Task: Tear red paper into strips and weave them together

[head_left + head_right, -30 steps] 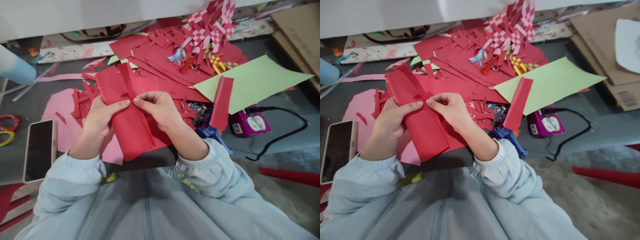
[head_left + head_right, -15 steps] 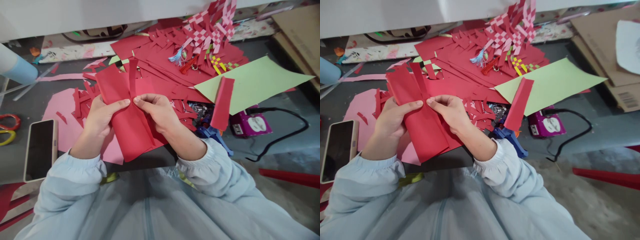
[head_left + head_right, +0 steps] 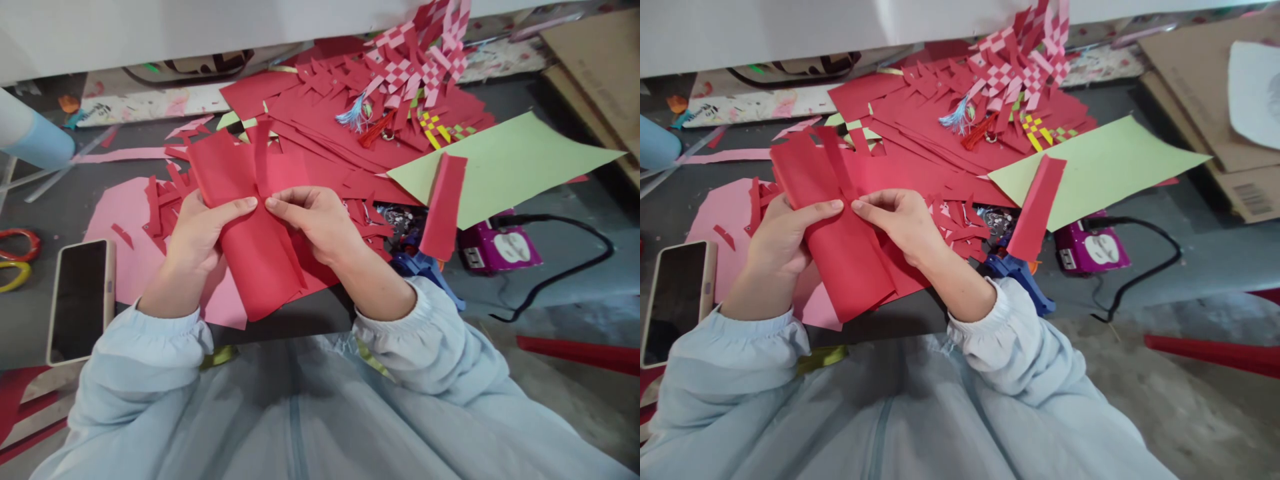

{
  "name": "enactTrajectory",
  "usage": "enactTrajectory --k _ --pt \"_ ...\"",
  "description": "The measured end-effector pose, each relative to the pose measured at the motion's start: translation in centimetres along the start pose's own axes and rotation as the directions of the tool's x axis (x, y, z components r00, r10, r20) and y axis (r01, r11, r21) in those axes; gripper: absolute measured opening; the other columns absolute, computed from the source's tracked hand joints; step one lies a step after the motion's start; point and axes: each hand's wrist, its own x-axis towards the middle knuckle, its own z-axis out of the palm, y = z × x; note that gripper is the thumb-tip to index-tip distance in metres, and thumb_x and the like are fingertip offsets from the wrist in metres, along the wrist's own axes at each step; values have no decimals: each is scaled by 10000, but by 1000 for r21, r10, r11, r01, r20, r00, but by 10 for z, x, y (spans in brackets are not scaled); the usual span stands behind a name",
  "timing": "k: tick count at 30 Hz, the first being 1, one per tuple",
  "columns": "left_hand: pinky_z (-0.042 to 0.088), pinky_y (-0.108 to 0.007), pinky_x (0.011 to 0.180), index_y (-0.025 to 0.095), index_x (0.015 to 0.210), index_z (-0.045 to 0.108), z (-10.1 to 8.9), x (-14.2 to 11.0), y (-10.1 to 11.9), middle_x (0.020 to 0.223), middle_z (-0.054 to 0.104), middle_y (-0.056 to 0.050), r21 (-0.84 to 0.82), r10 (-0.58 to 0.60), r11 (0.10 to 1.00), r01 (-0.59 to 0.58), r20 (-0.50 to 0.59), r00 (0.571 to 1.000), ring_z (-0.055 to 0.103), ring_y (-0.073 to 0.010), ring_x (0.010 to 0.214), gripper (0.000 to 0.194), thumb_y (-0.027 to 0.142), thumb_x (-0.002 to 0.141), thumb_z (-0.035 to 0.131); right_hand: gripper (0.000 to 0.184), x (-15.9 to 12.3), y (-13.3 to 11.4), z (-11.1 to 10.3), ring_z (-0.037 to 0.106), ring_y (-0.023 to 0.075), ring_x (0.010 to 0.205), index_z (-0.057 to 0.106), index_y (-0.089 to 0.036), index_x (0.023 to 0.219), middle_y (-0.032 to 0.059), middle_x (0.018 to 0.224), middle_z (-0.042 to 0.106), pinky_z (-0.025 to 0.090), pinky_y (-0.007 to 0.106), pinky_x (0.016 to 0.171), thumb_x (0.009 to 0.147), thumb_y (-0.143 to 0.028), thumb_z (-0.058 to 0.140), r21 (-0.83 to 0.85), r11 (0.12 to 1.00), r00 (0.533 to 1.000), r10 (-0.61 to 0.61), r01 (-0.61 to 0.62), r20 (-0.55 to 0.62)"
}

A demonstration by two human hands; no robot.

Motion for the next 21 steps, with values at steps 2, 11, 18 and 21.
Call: enactTrajectory --k 2,11,18,21 --pt "613 -403 860 175 869 712 0 0 1 989 762 -78 8 20 1000 -20 -13 1000 723 -280 933 343 300 591 868 332 -1 -2 -1 542 80 569 712 -169 652 -47 564 616 483 229 592 514 -396 911 -38 999 1000 -12 12 12" --pt "603 -404 891 167 933 724 2 -3 0 1023 760 -94 16 -14 1000 14 35 999 726 -275 944 364 278 617 866 364 3 4 -3 573 103 623 705 -171 704 -22 632 655 486 243 608 604 -493 844 -105 987 992 -124 120 -36" --pt "602 -411 889 179 924 728 1 -1 -1 1000 761 -81 4 7 1000 -7 21 1000 722 -277 947 360 282 612 875 372 2 7 0 592 108 649 696 -184 687 -15 677 680 510 251 647 584 -503 857 -68 990 991 -123 120 -44" --pt "603 -403 890 183 927 719 1 -1 -1 1010 760 -72 21 5 1000 -6 13 1000 718 -275 956 362 284 612 867 338 3 9 1 593 102 655 700 -189 690 -20 686 683 520 254 681 591 -470 862 -16 995 994 -97 97 -51"
